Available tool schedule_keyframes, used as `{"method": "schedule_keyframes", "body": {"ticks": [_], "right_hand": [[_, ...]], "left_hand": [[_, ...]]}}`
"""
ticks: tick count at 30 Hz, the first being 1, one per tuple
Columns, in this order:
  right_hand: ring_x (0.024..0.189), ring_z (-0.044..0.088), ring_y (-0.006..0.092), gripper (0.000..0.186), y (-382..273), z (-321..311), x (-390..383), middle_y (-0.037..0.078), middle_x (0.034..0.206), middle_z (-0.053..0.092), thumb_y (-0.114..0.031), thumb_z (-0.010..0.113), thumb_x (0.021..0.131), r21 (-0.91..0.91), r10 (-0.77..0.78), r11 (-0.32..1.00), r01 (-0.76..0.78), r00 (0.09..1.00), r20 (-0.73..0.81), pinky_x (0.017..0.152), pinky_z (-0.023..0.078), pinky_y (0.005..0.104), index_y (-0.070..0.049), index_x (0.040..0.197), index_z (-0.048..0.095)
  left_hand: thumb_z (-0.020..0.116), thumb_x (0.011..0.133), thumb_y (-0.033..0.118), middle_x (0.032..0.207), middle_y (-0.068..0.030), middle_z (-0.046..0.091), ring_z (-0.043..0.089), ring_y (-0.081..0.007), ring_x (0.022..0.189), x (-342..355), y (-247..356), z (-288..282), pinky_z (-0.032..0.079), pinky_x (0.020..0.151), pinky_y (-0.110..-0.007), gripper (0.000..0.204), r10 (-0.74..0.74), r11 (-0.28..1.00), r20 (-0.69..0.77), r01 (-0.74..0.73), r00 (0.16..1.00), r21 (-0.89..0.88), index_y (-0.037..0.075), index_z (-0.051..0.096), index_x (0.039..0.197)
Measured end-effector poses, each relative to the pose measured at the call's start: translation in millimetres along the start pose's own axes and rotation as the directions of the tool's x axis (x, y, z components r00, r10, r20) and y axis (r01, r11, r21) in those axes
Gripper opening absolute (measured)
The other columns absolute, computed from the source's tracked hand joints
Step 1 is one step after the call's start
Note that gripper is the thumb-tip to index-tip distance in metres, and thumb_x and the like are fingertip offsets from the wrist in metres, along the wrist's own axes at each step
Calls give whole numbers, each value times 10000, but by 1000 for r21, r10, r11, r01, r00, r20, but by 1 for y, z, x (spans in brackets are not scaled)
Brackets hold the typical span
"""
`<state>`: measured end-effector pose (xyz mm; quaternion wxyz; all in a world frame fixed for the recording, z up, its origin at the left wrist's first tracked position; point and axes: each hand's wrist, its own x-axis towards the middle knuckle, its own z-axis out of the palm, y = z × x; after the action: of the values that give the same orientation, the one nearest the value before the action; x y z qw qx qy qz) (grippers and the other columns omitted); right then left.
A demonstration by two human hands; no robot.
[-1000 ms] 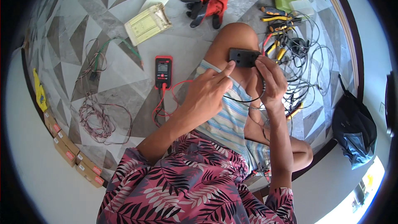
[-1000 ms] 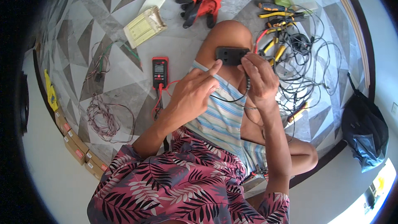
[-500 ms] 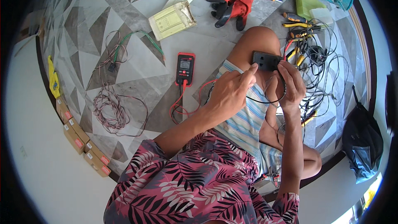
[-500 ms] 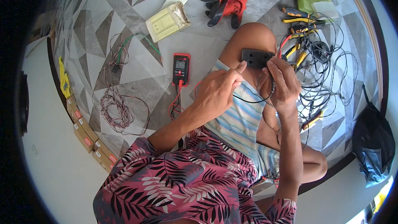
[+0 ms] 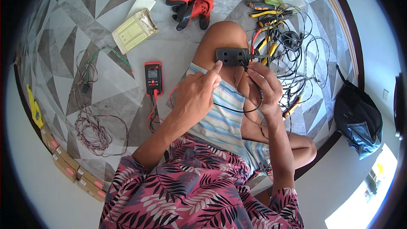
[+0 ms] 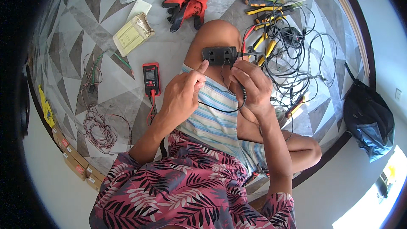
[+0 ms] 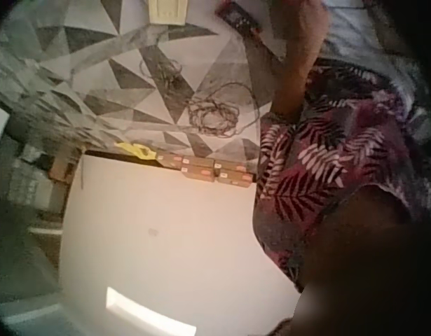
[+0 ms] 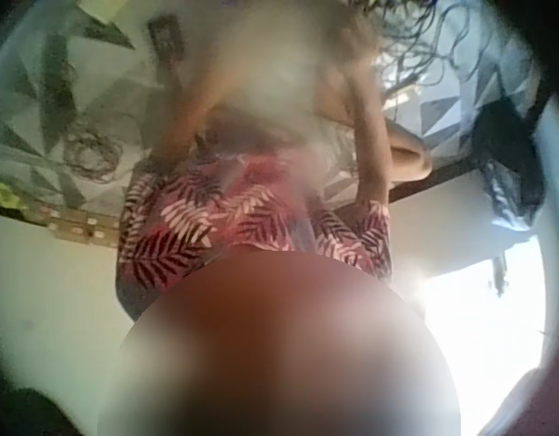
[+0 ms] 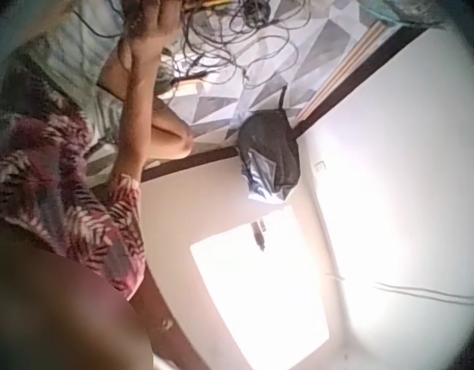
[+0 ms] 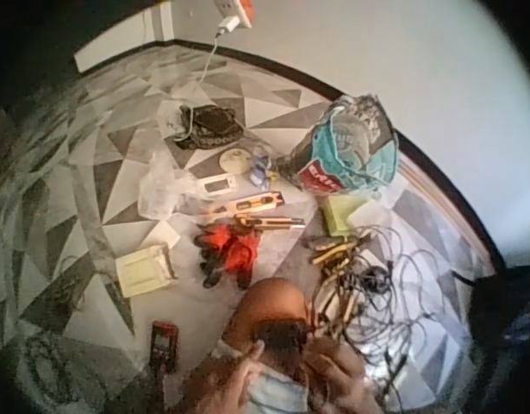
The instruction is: The user is using a multimeter and various wires to test or connect a three-prong electrical outlet socket on the floor.
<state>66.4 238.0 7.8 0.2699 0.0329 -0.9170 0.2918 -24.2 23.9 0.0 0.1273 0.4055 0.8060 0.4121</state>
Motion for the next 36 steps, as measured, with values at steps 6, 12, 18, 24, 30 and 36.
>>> {"method": "schedule_keyframes", "body": {"ticks": [6, 12, 18, 24, 30, 36], "right_hand": [[957, 736, 313, 380, -2, 4, 1, 132, 1071, 710, 0, 774, 680, -104, -71, 991, 83, 991, 111, 739, 617, 370, -17, 1054, 709], [1006, 737, 339, 332, 1, 2, 0, 165, 1085, 714, 32, 761, 701, -85, -18, 996, 28, 993, 116, 814, 623, 396, -6, 1028, 715], [1045, 731, 333, 315, 1, 6, 0, 161, 1083, 716, 43, 774, 776, -113, -17, 993, 32, 992, 128, 851, 624, 397, 3, 1080, 702], [1023, 737, 323, 315, 4, 12, -5, 164, 1105, 717, 32, 786, 779, -159, -50, 985, 65, 994, 95, 815, 624, 374, 6, 1082, 702], [1027, 736, 319, 319, 5, 12, -5, 173, 1116, 718, 23, 784, 786, -150, -44, 987, 57, 995, 89, 804, 624, 373, 11, 1095, 704], [1028, 737, 315, 303, 7, 15, -6, 173, 1100, 721, 18, 786, 784, -140, -57, 988, 65, 997, 58, 799, 625, 369, 14, 1077, 710]], "left_hand": [[655, 870, -28, 937, -82, 712, 654, -293, 799, -1, 1, -2, 515, 726, -427, 610, -15, 1000, 20, 15, 1000, 26, -17, 483, 1455], [647, 869, -29, 905, -74, 705, 661, -294, 794, -1, 6, 3, 530, 723, -437, 628, -20, 998, -49, 23, 999, 60, 51, 497, 1473], [663, 863, -20, 879, -92, 708, 666, -295, 783, -3, 6, 4, 538, 715, -432, 650, -11, 998, -11, 11, 1000, 66, 26, 471, 1483], [673, 863, -9, 871, -89, 702, 665, -290, 782, -4, 6, 3, 541, 715, -428, 663, 1, 996, -3, 0, 1000, 89, 16, 457, 1489], [674, 861, -12, 870, -94, 701, 663, -295, 778, -4, 5, 4, 543, 719, -430, 673, 1, 997, -12, 0, 1000, 79, 18, 450, 1495], [672, 856, -21, 879, -96, 706, 663, -295, 775, -3, 4, 4, 544, 722, -433, 681, -6, 997, -7, 7, 1000, 78, 20, 447, 1498]]}}
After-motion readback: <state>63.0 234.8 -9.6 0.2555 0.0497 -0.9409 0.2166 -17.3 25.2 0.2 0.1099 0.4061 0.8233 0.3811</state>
